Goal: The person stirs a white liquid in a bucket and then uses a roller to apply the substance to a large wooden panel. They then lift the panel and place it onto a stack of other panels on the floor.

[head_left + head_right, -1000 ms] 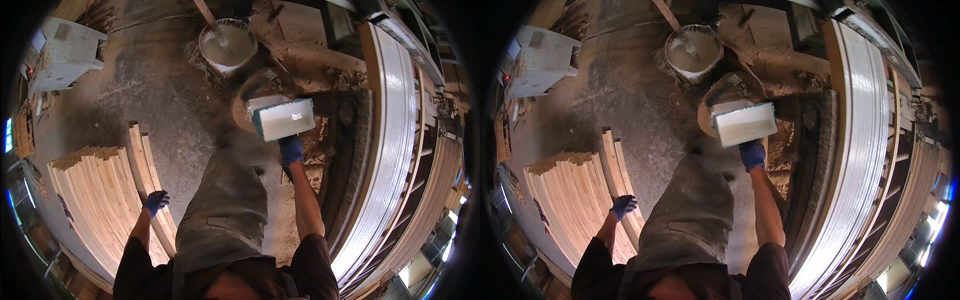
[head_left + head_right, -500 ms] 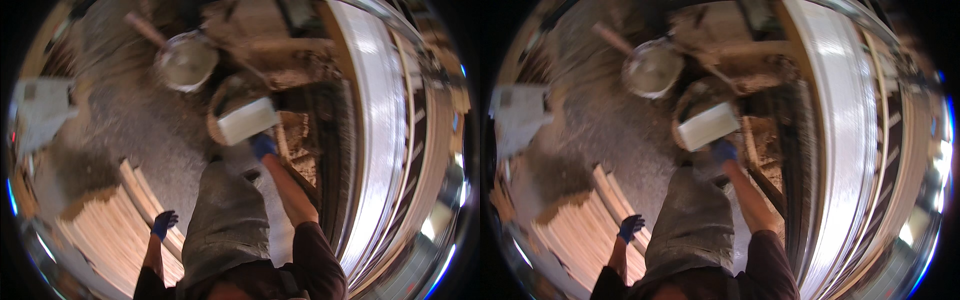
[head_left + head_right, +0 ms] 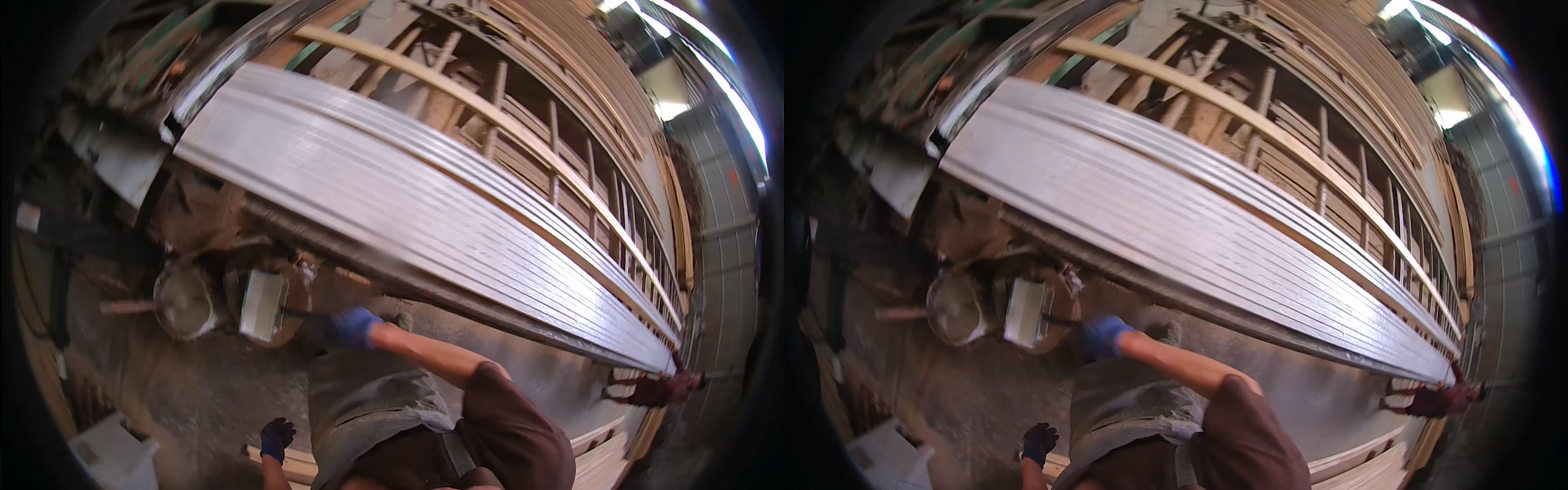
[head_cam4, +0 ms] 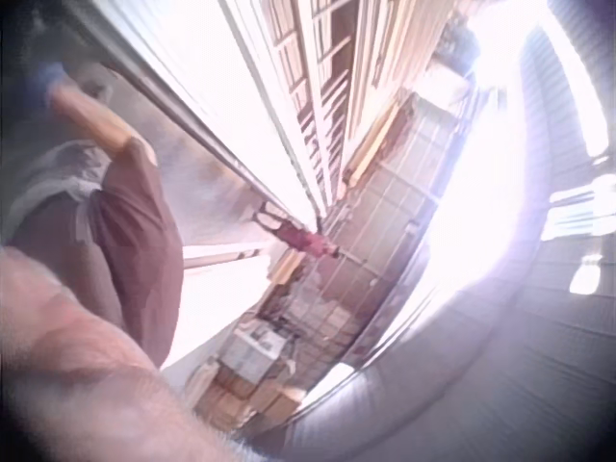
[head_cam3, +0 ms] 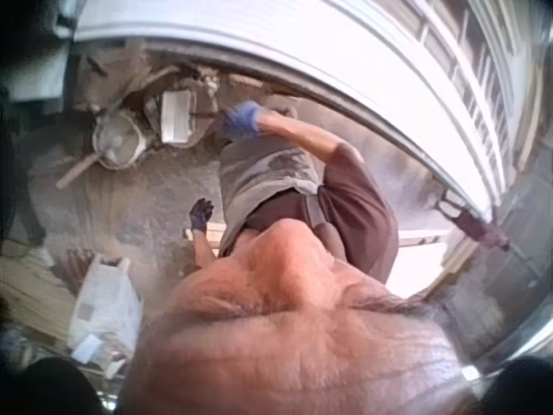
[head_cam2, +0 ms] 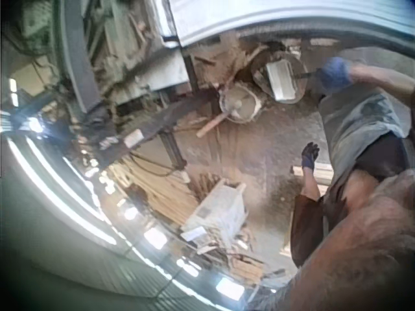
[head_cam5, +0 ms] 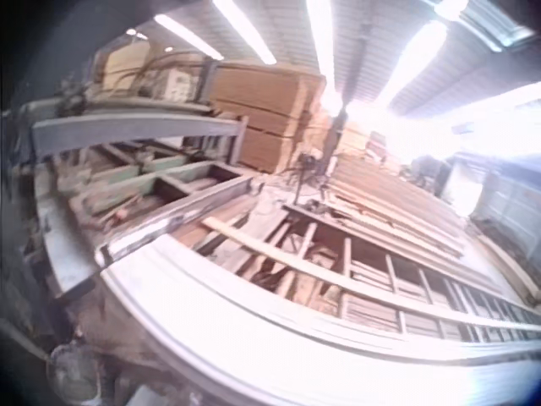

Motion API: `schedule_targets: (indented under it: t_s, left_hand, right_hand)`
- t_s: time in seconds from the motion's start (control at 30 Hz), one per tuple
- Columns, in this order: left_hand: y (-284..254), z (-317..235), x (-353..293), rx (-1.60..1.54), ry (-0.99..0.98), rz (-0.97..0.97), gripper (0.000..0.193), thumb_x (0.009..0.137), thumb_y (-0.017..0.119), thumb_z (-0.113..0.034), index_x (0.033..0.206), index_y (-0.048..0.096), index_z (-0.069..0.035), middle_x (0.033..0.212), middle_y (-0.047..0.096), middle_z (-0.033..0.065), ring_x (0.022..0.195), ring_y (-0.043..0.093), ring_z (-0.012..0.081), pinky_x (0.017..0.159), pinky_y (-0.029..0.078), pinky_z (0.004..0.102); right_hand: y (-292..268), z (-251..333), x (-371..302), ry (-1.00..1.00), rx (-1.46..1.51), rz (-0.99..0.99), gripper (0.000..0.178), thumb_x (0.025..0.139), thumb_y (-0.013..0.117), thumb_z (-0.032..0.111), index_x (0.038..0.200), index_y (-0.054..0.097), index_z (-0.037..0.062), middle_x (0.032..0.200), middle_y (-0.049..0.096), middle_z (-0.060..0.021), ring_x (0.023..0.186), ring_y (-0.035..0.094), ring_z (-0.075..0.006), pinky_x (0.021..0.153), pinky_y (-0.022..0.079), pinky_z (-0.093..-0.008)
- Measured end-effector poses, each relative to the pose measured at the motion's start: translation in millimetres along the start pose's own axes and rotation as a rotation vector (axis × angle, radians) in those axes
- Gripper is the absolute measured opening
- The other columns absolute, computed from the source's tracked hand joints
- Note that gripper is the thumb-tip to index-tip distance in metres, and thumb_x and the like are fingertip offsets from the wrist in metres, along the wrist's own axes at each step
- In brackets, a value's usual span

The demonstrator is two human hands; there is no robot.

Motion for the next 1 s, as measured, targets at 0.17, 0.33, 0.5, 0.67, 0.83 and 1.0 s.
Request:
schedule_targets:
  t_s: [0.17,0.33,0.5,0.67,0.83,1.0]
  left_hand:
    - [23,-143,50,0.683,-0.087,0.079,0.031,0.091,0.051,-0.027,0.113,0.060,-0.007,0.101,0.066,0.0192,0.084,0.064,0.0338,0.070,0.051,0.0402]
    - [71,-315,87,0.742,0.301,-0.413,0.036,0.094,0.050,-0.028,0.118,0.058,-0.002,0.114,0.063,0.0186,0.102,0.062,0.0308,0.089,0.049,0.0392]
    - [314,-560,27,0.813,0.821,-0.490,0.035,0.095,0.055,-0.020,0.124,0.055,0.000,0.126,0.058,0.0132,0.113,0.056,0.0237,0.098,0.044,0.0366]
    - [474,-668,39,1.235,1.007,-0.433,0.046,0.082,0.068,-0.021,0.123,0.056,-0.002,0.123,0.059,0.0155,0.112,0.057,0.0307,0.098,0.043,0.0414]
    - [514,-707,110,1.636,1.119,-0.361,0.070,0.076,0.071,-0.031,0.136,0.044,-0.004,0.133,0.052,0.0171,0.122,0.049,0.0325,0.106,0.034,0.0444]
    - [544,-738,169,1.755,1.014,-0.202,0.086,0.069,0.076,-0.038,0.140,0.039,-0.008,0.141,0.042,0.0173,0.129,0.040,0.0313,0.110,0.027,0.0447]
  right_hand:
    - [-126,-92,-225,-0.148,0.482,-0.342,0.037,0.088,0.062,0.022,0.123,0.059,0.0118,0.103,0.068,-0.0095,0.094,0.066,-0.0230,0.080,0.052,-0.0331]
    - [-279,-300,-334,-0.046,0.813,-0.867,0.034,0.097,0.052,0.031,0.118,0.061,0.0059,0.097,0.070,-0.0052,0.087,0.065,-0.0140,0.073,0.052,-0.0286]
    - [-340,-456,-281,0.400,0.679,-0.422,0.057,0.091,0.043,0.062,0.106,0.069,0.0144,0.088,0.071,-0.0024,0.075,0.065,-0.0157,0.062,0.053,-0.0338]
    - [-358,-541,-216,0.428,0.291,-0.326,0.041,0.093,0.053,0.047,0.106,0.069,0.0109,0.094,0.070,-0.0021,0.077,0.061,-0.0097,0.064,0.051,-0.0282]
    - [-409,-641,-193,0.328,0.280,-0.507,0.041,0.090,0.055,0.045,0.109,0.066,0.0101,0.089,0.070,-0.0065,0.075,0.063,-0.0184,0.072,0.050,-0.0330]
    - [-421,-575,-176,0.556,0.706,-0.174,0.049,0.093,0.044,0.052,0.118,0.063,0.0141,0.109,0.068,-0.0083,0.090,0.062,-0.0250,0.078,0.051,-0.0401]
Point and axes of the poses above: each hand's wrist, its own x-axis towards the middle knuckle, its own y-axis out of the palm, z = x × y, the point moved 2 cm from there along x, towards the middle knuckle
